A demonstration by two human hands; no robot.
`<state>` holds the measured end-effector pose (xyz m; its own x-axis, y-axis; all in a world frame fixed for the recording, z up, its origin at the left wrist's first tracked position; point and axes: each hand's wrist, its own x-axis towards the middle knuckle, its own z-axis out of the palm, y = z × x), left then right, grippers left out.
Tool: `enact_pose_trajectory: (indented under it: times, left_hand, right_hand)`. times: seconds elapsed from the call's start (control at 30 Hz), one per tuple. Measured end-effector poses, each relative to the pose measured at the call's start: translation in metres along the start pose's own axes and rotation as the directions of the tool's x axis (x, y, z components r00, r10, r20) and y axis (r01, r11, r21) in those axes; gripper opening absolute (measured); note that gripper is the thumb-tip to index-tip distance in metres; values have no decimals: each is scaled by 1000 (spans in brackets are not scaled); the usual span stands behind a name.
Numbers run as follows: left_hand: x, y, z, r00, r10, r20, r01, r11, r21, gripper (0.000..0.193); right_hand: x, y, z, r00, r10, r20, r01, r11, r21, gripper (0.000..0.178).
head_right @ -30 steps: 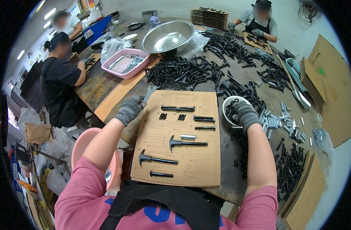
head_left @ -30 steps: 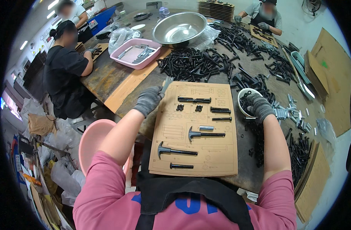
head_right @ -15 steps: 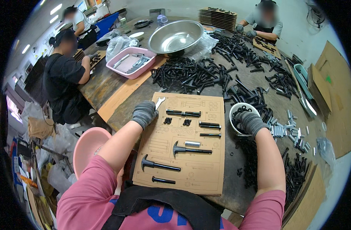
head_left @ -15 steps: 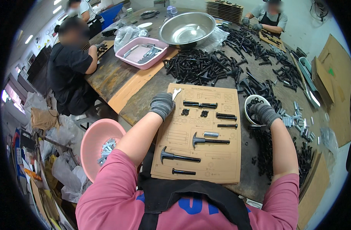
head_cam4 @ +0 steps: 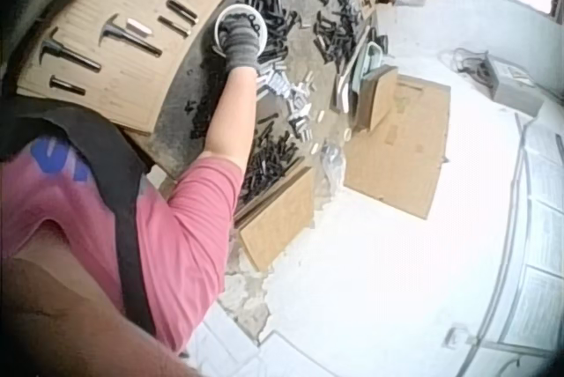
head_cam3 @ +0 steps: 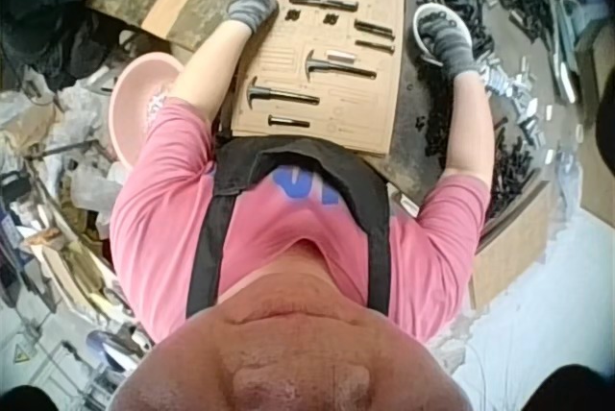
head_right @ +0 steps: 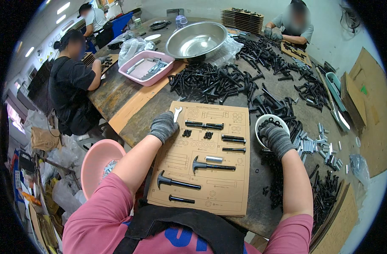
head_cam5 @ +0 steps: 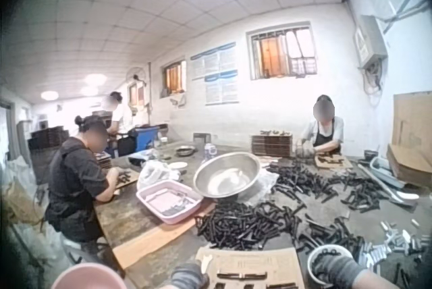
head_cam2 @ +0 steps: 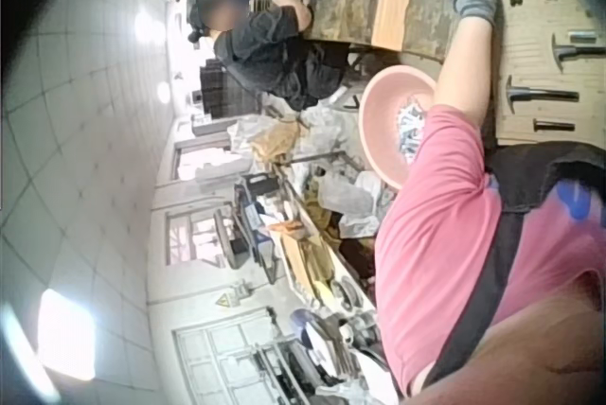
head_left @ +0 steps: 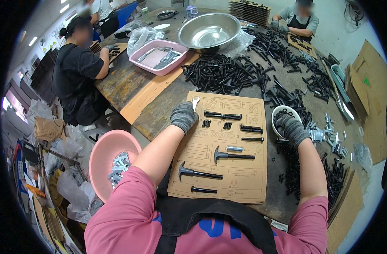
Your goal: The person assembles small metal hardware components on a cardboard template. They pick up black cylindrical parts, metal sleeves, and washers, then fit them together and place the assembled units on the template. The person repeats this process multiple times, organizing the finished assemblies in rows.
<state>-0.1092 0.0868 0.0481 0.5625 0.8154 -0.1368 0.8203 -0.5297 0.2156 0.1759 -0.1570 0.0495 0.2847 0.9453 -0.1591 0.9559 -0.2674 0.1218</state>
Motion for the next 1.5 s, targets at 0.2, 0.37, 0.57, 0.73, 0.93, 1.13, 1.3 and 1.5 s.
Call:
enact_pose_trajectory:
  times: [0.2,0.37,0.57,0.73,0.93,1.13,1.3,1.5]
  left_hand:
    - [3,-2,2,999,-23,48,23,1000,1,33]
    - [3,-7,4,999,23,27,-23,1000,-17,38]
    - [-4,-4,-8,965,212,-157,-261,860,-439,41]
    - [-44,37,-28,834,523,-175,-407,371,-835,39]
    - [-26,10,-21,879,402,-254,-429,440,-789,26]
    - [-18,-4,-28,926,369,-84,-242,407,-881,22]
    - [10,-7,-26,930,365,-43,-186,366,-912,21]
    - [49,-2,-18,961,276,4,-230,809,-541,15]
  right_hand:
    - [-6,-9,-19,1000,13,7,-13,999,-32,21]
    - [-19,-11,-17,930,183,-319,-23,895,446,17]
    - [5,-91,-42,950,249,-191,153,163,975,16]
    - [35,-165,-48,998,24,-51,55,-629,775,18]
    - [57,-191,-50,998,-53,-17,-26,-712,702,23]
    - [72,-191,-71,994,-12,112,-110,-314,943,25]
    - [107,-166,-51,994,-10,106,-103,-354,930,21]
    - [153,-156,-44,938,196,288,-342,362,867,23]
